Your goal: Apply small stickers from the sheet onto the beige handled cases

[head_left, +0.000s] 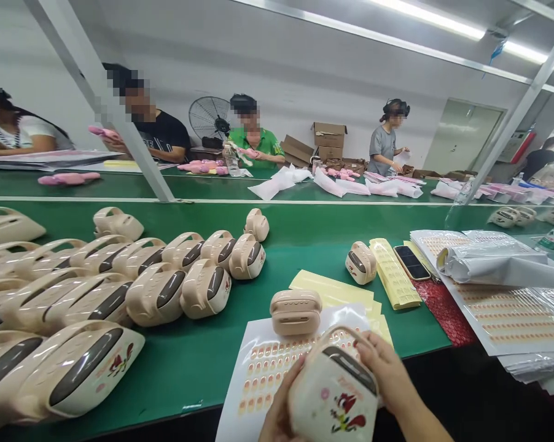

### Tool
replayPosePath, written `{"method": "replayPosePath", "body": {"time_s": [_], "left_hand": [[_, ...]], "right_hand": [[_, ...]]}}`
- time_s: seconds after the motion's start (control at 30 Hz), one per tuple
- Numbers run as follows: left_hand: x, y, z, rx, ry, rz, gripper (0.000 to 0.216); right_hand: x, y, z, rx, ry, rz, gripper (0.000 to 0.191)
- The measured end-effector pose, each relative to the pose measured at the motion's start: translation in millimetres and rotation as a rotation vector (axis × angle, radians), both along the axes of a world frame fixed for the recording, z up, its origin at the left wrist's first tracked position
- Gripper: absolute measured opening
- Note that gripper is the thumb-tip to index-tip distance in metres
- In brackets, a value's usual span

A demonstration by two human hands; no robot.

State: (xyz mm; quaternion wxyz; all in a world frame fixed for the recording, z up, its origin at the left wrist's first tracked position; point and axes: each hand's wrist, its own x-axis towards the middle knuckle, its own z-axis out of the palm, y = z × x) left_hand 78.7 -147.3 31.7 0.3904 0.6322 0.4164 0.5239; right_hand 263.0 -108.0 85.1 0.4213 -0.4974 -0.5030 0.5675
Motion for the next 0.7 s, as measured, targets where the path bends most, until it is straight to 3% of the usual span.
{"method": "replayPosePath", "body": {"time_s": [0.07,0.17,0.33,0.47,0.57,0.63,0.7], "left_hand": [[7.1,2.1,-1.6,-0.071,-0.201,0.046,0.047],[-2.3,7.3,-3.1,-0.159,-0.423,0.225,0.032],[-41.0,25.0,-0.3,-0.213,-0.136,0.390,0.037],[-54.1,34.1,4.8,-0.154,0.164,0.495,0.040],[-69.8,41.7,11.9,-0.079,0.264,0.558,0.031],[-89.3,52.6,19.9,-0.050,0.262,0.691,0.033],[-113.2,69.4,30.3,-0.035,0.253,0.849,0.045]], "right_hand": [[20.0,9.0,9.9,0.242,-0.255,-0.200,0.035],[48.3,34.9,16.1,0.566,-0.725,-0.451,0.033],[63.2,86.9,0.7,0.698,-1.226,-0.557,0.045],[61.7,92.9,-4.0,0.788,-1.362,-0.537,0.053],[60.2,78.7,1.3,0.966,-1.365,-0.628,0.059],[56.2,66.7,3.4,1.102,-1.261,-0.664,0.052],[48.1,54.9,0.6,1.181,-1.104,-0.563,0.036]]}}
